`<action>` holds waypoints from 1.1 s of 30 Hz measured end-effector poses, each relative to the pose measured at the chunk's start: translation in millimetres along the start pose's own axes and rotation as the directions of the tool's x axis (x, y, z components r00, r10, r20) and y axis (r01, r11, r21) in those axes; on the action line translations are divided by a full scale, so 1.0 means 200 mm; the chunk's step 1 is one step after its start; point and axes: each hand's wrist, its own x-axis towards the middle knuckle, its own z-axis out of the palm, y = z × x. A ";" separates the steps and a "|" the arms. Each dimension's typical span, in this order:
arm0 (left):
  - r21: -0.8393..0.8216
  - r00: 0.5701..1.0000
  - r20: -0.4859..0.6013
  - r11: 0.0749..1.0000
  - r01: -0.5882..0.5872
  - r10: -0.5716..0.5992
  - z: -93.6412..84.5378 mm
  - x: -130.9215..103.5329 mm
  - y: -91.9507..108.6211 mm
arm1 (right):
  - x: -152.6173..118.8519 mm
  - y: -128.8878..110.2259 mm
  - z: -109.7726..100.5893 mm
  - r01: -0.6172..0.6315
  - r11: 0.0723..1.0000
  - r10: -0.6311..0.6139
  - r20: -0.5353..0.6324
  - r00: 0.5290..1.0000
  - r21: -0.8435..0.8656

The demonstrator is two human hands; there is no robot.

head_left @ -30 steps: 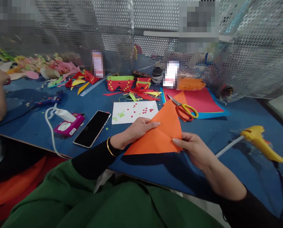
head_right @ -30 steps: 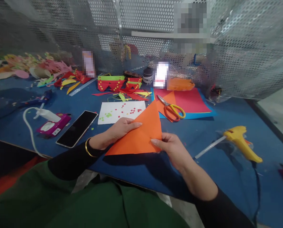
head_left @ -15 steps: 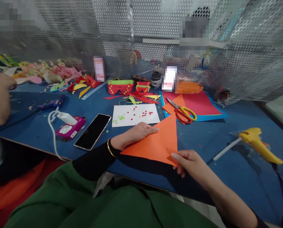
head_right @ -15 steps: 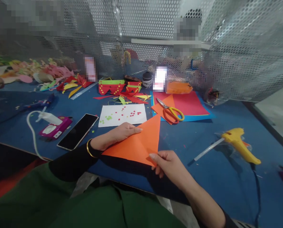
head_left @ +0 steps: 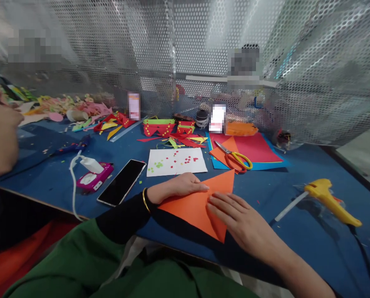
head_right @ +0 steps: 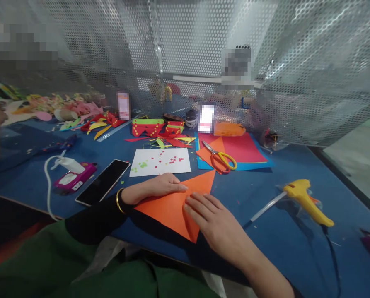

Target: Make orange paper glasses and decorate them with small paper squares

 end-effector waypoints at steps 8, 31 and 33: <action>0.476 0.923 -0.339 0.879 0.003 0.180 -0.06 -0.03 -0.03 | -0.05 -0.03 0.07 0.042 0.994 -0.044 -0.023 0.999 -0.102; 0.983 0.858 -0.009 0.160 -0.085 0.513 -0.15 -0.02 -0.13 | -0.12 -0.07 0.13 -0.026 0.998 0.028 0.037 0.999 -0.057; 0.985 0.856 0.004 0.148 -0.094 0.517 -0.16 -0.03 -0.14 | -0.12 -0.08 0.13 -0.034 0.997 0.036 0.032 0.999 -0.065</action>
